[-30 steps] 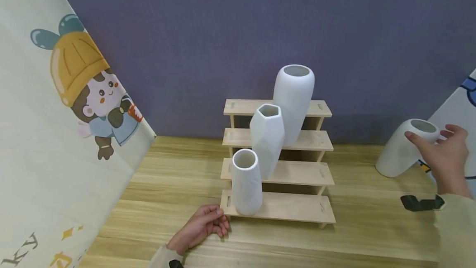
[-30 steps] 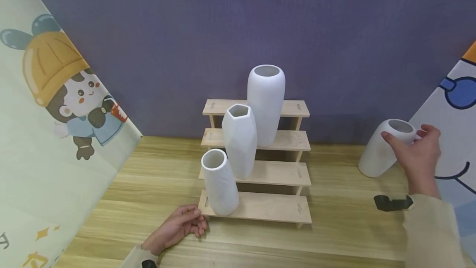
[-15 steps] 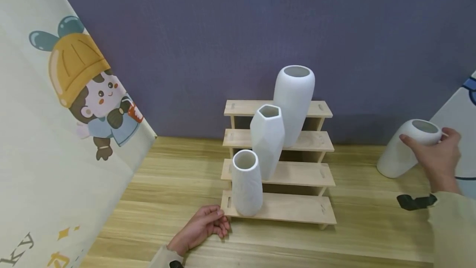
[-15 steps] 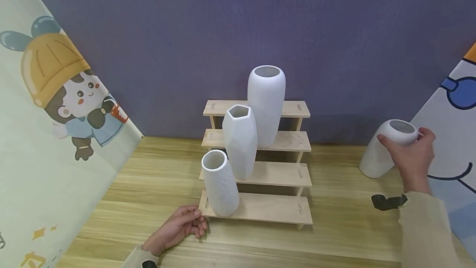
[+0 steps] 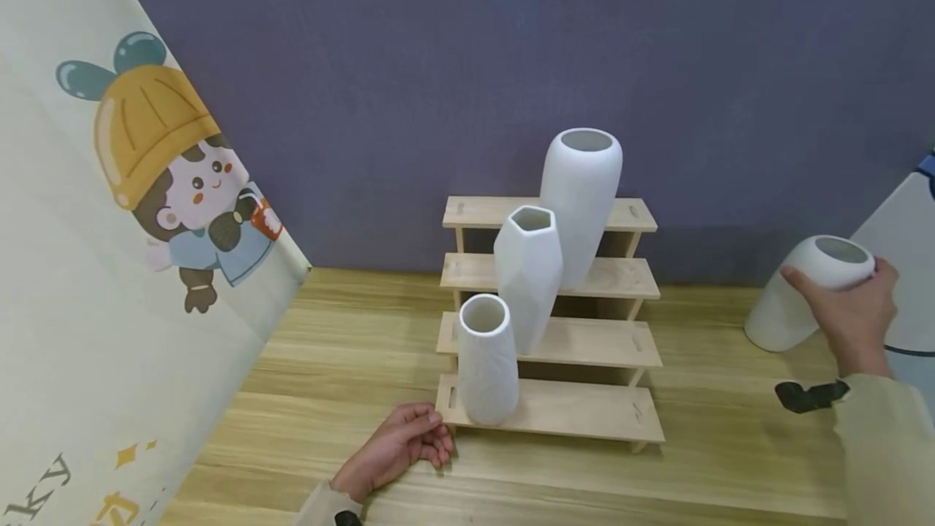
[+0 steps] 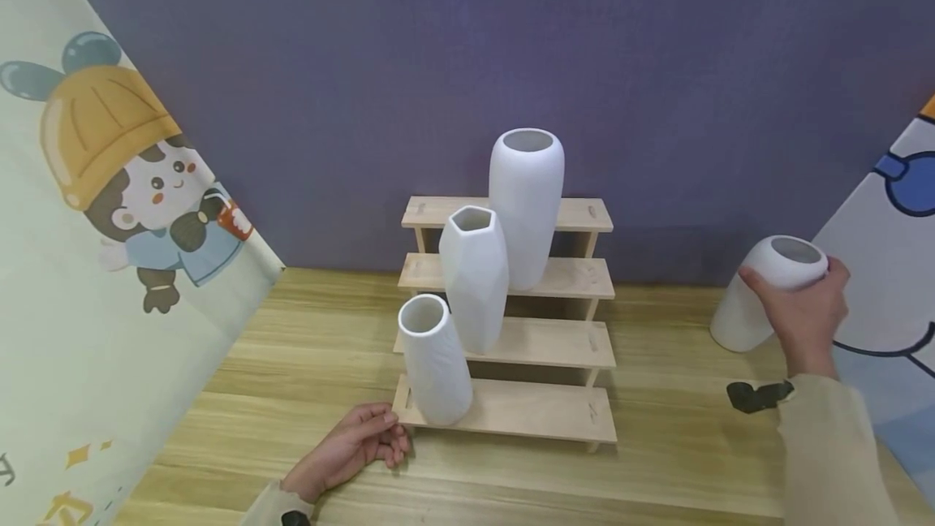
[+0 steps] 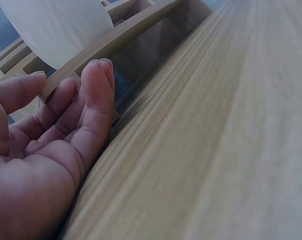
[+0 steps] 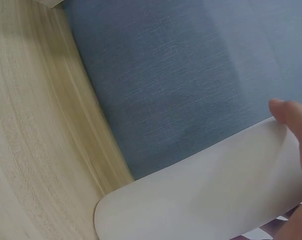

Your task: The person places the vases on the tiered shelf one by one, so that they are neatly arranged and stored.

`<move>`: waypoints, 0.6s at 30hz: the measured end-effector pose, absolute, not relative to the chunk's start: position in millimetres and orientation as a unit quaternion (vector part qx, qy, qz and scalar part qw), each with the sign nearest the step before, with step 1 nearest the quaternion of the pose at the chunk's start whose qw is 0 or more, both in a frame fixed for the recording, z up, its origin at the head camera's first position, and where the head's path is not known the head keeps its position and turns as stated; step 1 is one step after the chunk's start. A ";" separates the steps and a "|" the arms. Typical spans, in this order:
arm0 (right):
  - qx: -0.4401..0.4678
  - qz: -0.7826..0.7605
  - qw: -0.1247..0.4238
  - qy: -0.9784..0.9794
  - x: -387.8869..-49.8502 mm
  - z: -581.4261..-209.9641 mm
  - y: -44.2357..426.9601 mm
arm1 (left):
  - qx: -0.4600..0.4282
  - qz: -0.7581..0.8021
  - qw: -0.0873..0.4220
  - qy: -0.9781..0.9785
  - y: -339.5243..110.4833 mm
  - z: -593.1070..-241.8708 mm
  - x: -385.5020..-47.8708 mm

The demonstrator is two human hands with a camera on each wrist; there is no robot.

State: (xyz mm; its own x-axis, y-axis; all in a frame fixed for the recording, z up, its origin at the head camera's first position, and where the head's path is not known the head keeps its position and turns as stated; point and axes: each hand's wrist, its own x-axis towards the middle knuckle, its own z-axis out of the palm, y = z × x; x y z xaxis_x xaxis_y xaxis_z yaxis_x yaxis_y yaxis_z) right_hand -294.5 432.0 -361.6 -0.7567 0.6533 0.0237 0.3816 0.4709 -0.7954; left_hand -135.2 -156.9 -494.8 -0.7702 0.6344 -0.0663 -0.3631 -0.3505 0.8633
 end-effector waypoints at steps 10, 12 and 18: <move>-0.311 0.416 0.171 -0.837 -296.4 -364.2 432.6 | 0.146 0.812 0.303 0.477 -156.8 -496.3 -135.5; -0.318 0.425 0.177 -0.829 -297.1 -364.0 432.8 | 0.144 0.812 0.304 0.476 -157.0 -496.2 -135.3; -0.314 0.432 0.185 -0.825 -294.8 -364.5 432.3 | 0.141 0.813 0.304 0.477 -156.5 -497.3 -135.6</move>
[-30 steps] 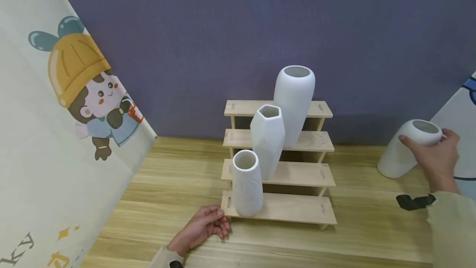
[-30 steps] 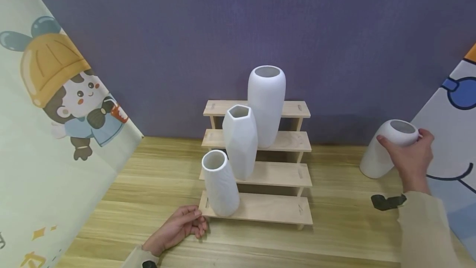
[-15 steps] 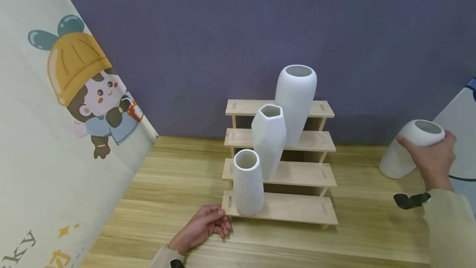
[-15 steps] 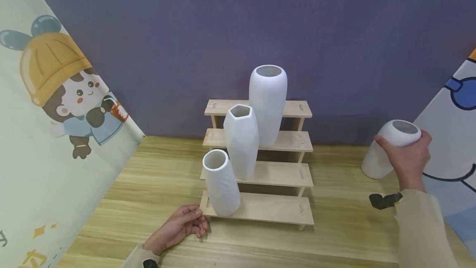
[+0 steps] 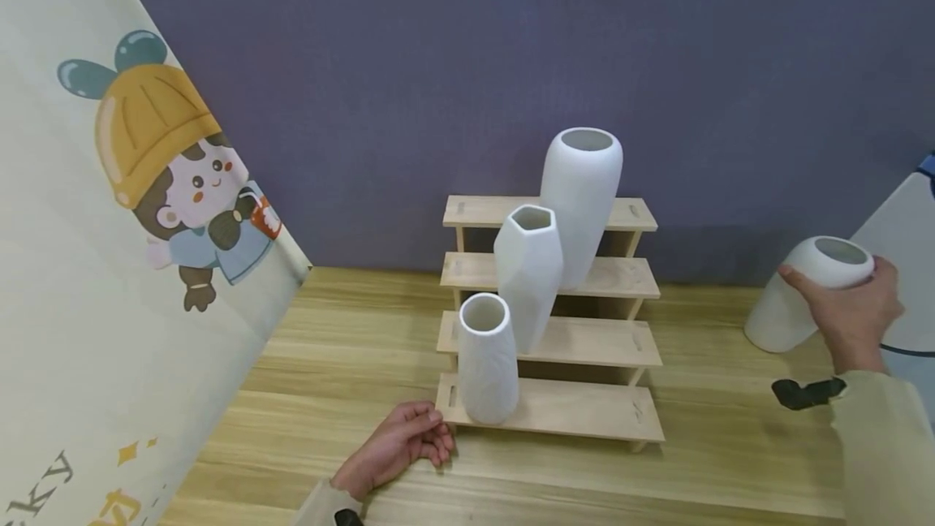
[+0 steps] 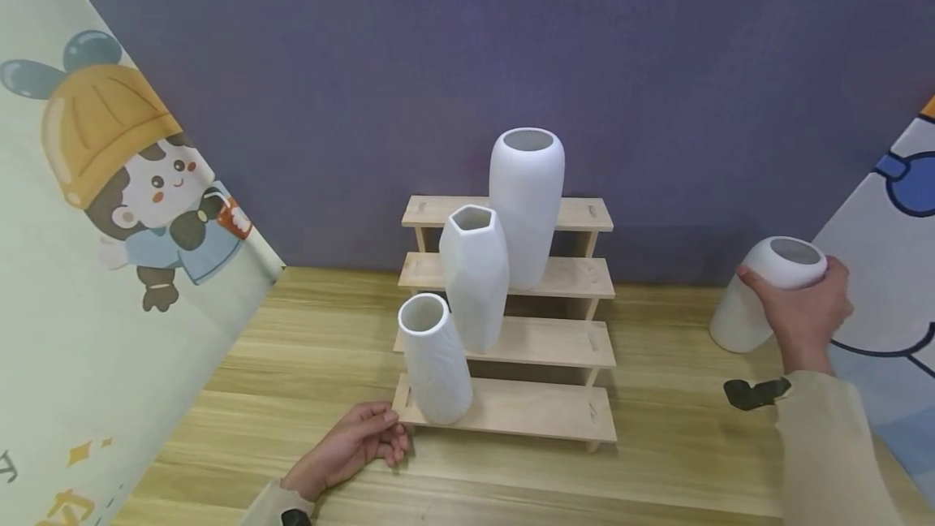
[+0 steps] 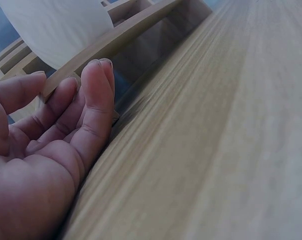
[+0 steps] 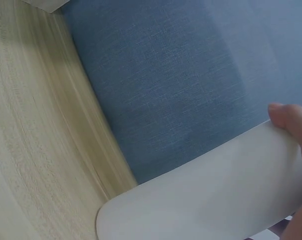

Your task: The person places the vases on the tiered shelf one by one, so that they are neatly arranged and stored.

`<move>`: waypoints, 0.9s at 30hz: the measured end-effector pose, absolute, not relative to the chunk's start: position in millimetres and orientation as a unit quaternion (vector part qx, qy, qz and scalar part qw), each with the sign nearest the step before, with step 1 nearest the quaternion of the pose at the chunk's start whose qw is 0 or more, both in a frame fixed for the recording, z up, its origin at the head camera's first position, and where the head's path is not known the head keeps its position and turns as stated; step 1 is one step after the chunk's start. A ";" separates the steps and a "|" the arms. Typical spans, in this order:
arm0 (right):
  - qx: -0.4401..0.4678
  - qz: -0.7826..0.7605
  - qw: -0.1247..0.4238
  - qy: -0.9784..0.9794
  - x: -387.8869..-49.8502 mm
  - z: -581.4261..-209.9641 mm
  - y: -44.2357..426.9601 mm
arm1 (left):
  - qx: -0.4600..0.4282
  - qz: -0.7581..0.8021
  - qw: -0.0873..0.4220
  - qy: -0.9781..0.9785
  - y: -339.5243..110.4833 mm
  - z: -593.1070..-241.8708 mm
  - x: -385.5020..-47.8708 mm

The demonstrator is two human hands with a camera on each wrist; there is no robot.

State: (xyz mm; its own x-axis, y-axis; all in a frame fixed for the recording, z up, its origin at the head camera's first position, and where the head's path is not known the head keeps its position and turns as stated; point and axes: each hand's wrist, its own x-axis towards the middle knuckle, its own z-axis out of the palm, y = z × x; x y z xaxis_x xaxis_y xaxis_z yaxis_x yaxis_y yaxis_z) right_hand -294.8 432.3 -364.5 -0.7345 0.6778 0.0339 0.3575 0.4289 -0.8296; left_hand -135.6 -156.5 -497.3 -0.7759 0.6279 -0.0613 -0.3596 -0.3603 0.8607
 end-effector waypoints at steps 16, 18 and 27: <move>-0.279 0.401 0.204 -0.849 -279.9 -327.7 414.0 | 0.151 0.806 0.311 0.480 -158.4 -495.8 -134.0; -0.275 0.397 0.210 -0.850 -276.7 -317.0 409.5 | 0.154 0.806 0.313 0.479 -158.5 -495.9 -133.9; -0.250 0.381 0.218 -0.863 -264.6 -269.7 392.8 | 0.158 0.808 0.311 0.475 -158.4 -495.1 -134.2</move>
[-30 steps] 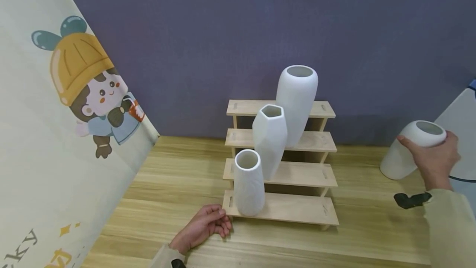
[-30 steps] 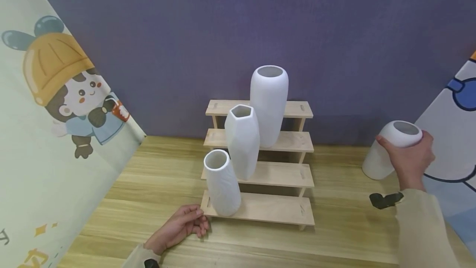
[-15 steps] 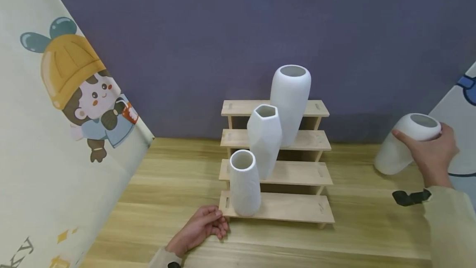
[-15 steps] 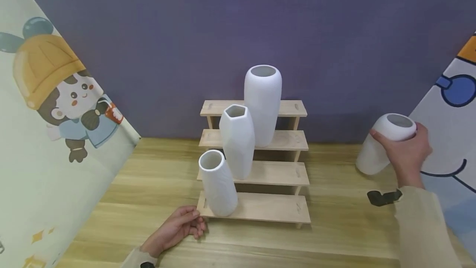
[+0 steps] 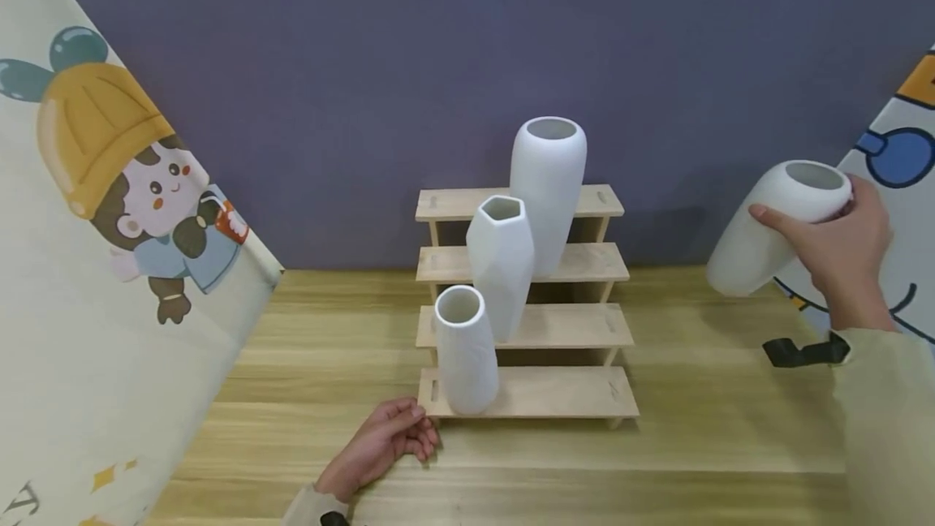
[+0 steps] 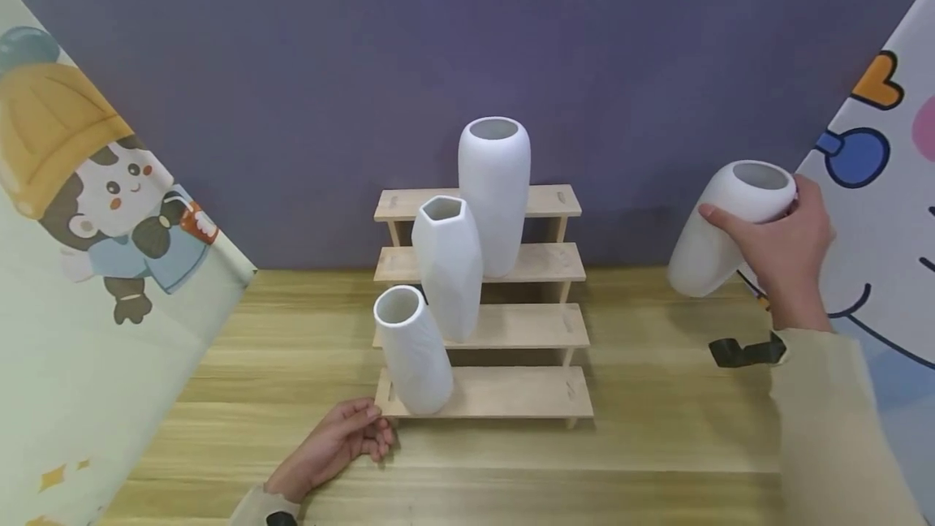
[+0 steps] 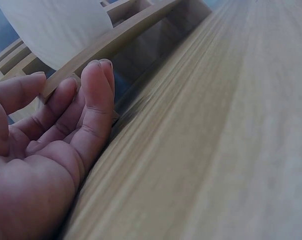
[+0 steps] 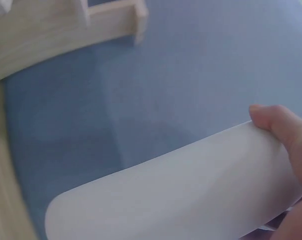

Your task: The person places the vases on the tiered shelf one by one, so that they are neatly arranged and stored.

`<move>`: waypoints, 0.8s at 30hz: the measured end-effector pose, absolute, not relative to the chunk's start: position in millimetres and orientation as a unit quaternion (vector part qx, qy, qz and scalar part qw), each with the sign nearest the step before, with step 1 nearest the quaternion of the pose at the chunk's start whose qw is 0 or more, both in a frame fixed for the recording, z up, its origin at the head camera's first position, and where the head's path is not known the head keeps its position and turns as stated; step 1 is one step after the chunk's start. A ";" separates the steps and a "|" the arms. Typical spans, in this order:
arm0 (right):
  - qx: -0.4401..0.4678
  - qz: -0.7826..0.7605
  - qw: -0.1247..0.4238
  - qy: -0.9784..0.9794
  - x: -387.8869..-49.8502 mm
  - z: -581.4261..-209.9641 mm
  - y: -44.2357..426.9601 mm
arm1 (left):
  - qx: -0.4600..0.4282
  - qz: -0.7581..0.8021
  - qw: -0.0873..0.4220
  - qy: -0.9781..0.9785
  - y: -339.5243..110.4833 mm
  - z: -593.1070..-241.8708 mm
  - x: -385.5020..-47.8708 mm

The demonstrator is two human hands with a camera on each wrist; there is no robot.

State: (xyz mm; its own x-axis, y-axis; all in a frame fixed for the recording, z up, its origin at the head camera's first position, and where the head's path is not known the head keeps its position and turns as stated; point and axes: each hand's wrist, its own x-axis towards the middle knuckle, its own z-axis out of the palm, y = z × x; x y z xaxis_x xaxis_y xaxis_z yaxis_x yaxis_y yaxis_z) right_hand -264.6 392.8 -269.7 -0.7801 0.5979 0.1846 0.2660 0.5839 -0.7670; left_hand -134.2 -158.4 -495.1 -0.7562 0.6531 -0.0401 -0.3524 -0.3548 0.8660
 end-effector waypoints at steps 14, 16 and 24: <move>-0.140 0.420 0.273 -0.854 -272.9 -211.4 370.5 | 0.156 0.806 0.298 0.486 -152.9 -498.4 -139.5; -0.122 0.427 0.275 -0.853 -277.8 -204.7 368.8 | 0.154 0.806 0.295 0.490 -150.7 -498.5 -141.8; -0.086 0.472 0.229 -0.847 -293.6 -184.5 359.5 | 0.136 0.812 0.282 0.493 -144.2 -499.0 -148.7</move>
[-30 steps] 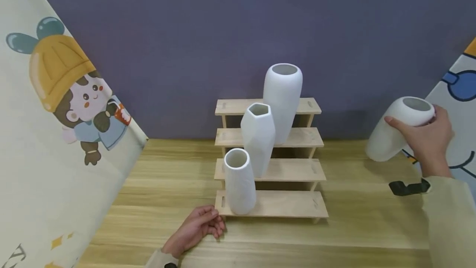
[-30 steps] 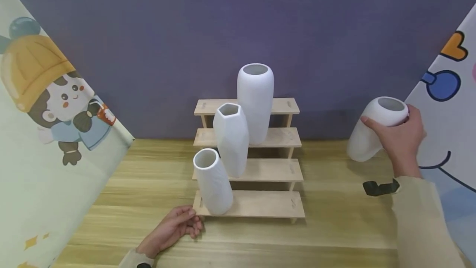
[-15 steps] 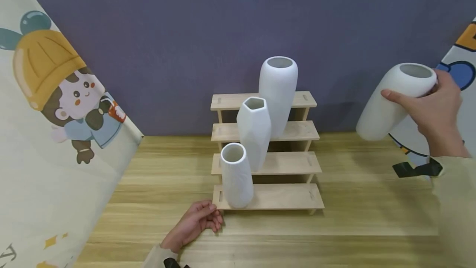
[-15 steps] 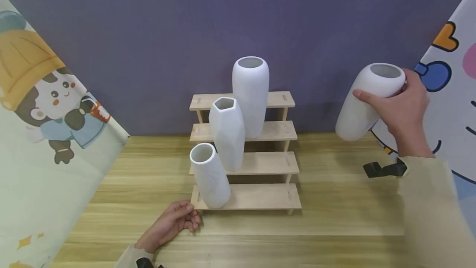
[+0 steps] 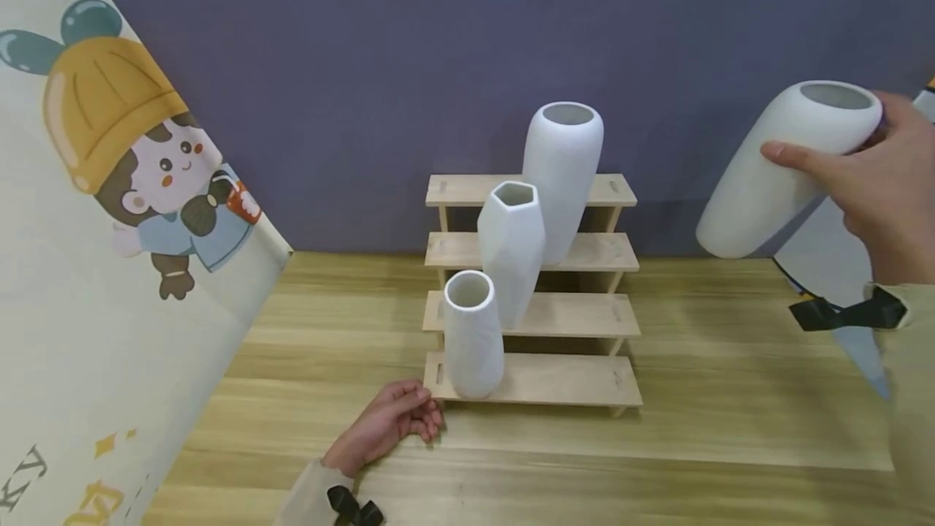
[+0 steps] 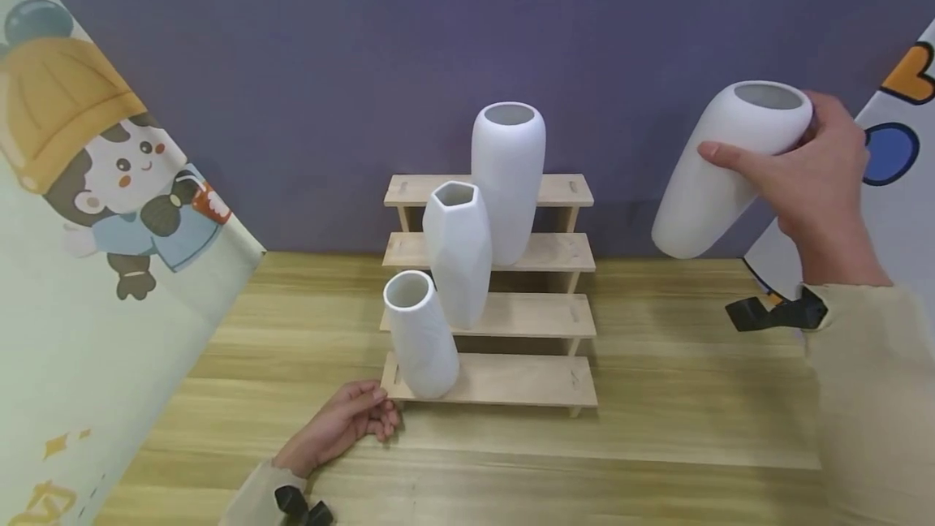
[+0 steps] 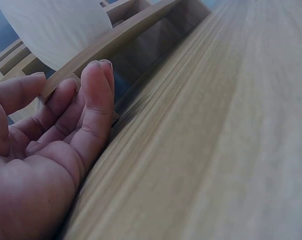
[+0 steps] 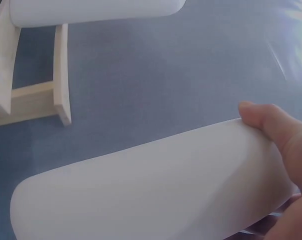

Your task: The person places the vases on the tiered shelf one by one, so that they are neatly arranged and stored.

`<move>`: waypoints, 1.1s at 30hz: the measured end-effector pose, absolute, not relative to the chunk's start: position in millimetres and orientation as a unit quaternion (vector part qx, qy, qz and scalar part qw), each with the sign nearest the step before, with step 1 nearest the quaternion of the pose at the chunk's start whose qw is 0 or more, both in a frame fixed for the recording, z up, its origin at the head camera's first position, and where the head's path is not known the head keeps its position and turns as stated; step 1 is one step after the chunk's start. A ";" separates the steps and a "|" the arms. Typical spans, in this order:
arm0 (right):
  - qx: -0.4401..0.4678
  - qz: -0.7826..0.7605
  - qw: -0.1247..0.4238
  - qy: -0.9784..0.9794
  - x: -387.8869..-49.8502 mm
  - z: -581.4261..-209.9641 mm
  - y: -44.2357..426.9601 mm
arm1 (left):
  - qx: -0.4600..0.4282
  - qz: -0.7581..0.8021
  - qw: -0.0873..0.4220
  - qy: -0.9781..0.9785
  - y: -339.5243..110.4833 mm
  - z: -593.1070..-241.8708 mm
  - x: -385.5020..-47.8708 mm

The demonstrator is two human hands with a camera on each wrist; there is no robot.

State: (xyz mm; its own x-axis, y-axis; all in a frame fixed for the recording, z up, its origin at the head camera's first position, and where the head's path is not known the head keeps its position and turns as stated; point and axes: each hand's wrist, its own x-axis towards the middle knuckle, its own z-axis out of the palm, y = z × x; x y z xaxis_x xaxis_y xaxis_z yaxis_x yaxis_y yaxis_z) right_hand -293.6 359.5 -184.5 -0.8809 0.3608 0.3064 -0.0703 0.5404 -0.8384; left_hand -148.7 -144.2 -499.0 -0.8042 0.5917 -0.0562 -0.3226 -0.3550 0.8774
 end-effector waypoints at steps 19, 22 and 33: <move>-0.016 0.513 0.223 -0.829 -299.0 -151.0 338.3 | 0.135 0.811 0.289 0.491 -144.9 -494.7 -145.3; -0.024 0.510 0.215 -0.832 -300.8 -147.4 335.8 | 0.130 0.810 0.294 0.491 -146.7 -492.8 -143.7; -0.018 0.521 0.204 -0.829 -308.0 -127.7 327.3 | 0.137 0.813 0.296 0.481 -146.3 -491.7 -144.1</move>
